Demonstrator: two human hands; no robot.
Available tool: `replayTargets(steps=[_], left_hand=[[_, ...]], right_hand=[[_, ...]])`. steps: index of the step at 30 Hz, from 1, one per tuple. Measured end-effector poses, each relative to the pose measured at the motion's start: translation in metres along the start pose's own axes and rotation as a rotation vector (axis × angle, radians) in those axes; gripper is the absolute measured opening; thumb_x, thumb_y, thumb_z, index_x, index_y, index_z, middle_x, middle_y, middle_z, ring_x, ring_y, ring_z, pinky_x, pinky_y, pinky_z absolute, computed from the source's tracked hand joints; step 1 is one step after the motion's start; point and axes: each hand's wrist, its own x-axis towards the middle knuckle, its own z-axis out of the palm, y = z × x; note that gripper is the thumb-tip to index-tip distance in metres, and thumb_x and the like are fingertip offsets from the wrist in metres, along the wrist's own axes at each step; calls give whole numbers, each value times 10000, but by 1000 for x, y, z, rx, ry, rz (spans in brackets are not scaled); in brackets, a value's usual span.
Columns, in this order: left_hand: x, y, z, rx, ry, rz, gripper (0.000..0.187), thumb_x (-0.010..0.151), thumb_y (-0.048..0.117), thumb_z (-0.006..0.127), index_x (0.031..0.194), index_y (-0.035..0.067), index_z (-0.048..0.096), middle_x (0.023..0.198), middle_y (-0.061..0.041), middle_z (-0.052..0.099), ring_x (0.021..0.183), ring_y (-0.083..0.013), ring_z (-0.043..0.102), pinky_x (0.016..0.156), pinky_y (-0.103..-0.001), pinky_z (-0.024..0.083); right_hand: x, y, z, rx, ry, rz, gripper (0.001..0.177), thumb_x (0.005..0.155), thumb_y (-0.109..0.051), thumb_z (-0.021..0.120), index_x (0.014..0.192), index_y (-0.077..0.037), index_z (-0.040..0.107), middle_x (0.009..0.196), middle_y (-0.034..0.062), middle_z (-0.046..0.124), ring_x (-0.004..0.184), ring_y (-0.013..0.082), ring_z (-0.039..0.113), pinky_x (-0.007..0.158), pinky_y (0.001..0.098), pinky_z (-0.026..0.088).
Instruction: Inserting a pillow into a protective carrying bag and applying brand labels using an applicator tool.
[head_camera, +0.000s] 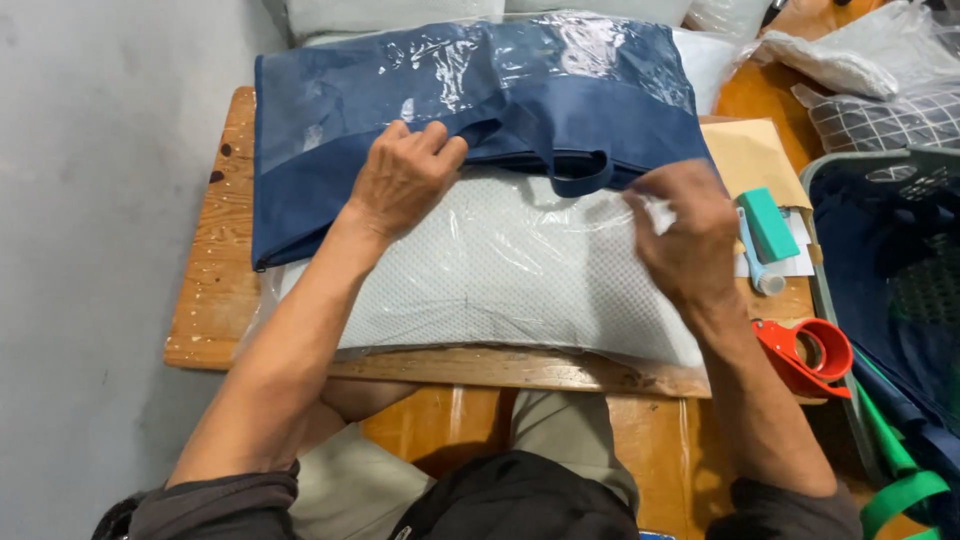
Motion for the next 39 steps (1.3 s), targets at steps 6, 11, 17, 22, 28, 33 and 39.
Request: replayTargets(steps=[6, 11, 17, 22, 28, 33, 39], left_hand=[[3, -4, -20, -49, -37, -44, 361, 801, 192, 855, 834, 185, 495, 767, 49, 415, 505, -149, 529, 625, -287, 427], [1, -6, -25, -147, -48, -102, 423, 876, 398, 845, 850, 156, 499, 759, 12, 425, 525, -209, 552, 641, -316, 459], [-8, -15, -14, -329, -135, -213, 456, 1046, 542, 615, 831, 155, 508, 739, -40, 440, 574, -327, 570, 640, -375, 506], [3, -21, -22, -581, -241, -354, 515, 1113, 537, 510, 799, 129, 508, 716, -103, 493, 650, -427, 597, 622, -458, 501], [7, -43, -6, -827, -306, -790, 468, 1090, 542, 639, 779, 192, 639, 655, -54, 616, 579, -163, 612, 596, -328, 497], [9, -59, -17, -696, -190, -685, 248, 908, 91, 762, 1150, 52, 728, 1050, -126, 724, 866, -226, 692, 838, -362, 559], [84, -6, -62, -829, -421, -263, 609, 943, 274, 789, 1473, 117, 534, 1487, -156, 552, 1332, -347, 543, 1082, -652, 346]], right_hand=[[-17, 107, 16, -245, -44, -20, 336, 805, -135, 929, 1061, -102, 714, 1115, 58, 599, 1011, 323, 614, 799, 434, 503], [-19, 127, 35, -138, -97, -116, 132, 965, -126, 795, 1075, -76, 740, 1169, 108, 673, 1061, 354, 672, 819, 441, 557], [-12, 109, 23, 48, -173, -154, 226, 1057, -205, 709, 1159, -3, 720, 1206, 191, 706, 1089, 404, 692, 886, 454, 564], [-14, 121, 30, -195, -150, -303, 139, 1102, -190, 635, 1152, -86, 712, 1169, 86, 730, 1059, 266, 737, 864, 352, 595], [-22, 139, 36, -174, -122, -233, 296, 907, 13, 626, 1166, -129, 642, 1078, 27, 679, 1044, 248, 725, 880, 336, 588], [-23, 110, 24, 27, -186, -170, 325, 794, 148, 453, 1087, 71, 572, 1151, 245, 646, 1049, 408, 649, 860, 464, 547], [-18, 98, 21, 33, -197, -167, 290, 823, 210, 453, 1061, 115, 590, 1120, 292, 637, 1019, 434, 646, 886, 470, 573]])
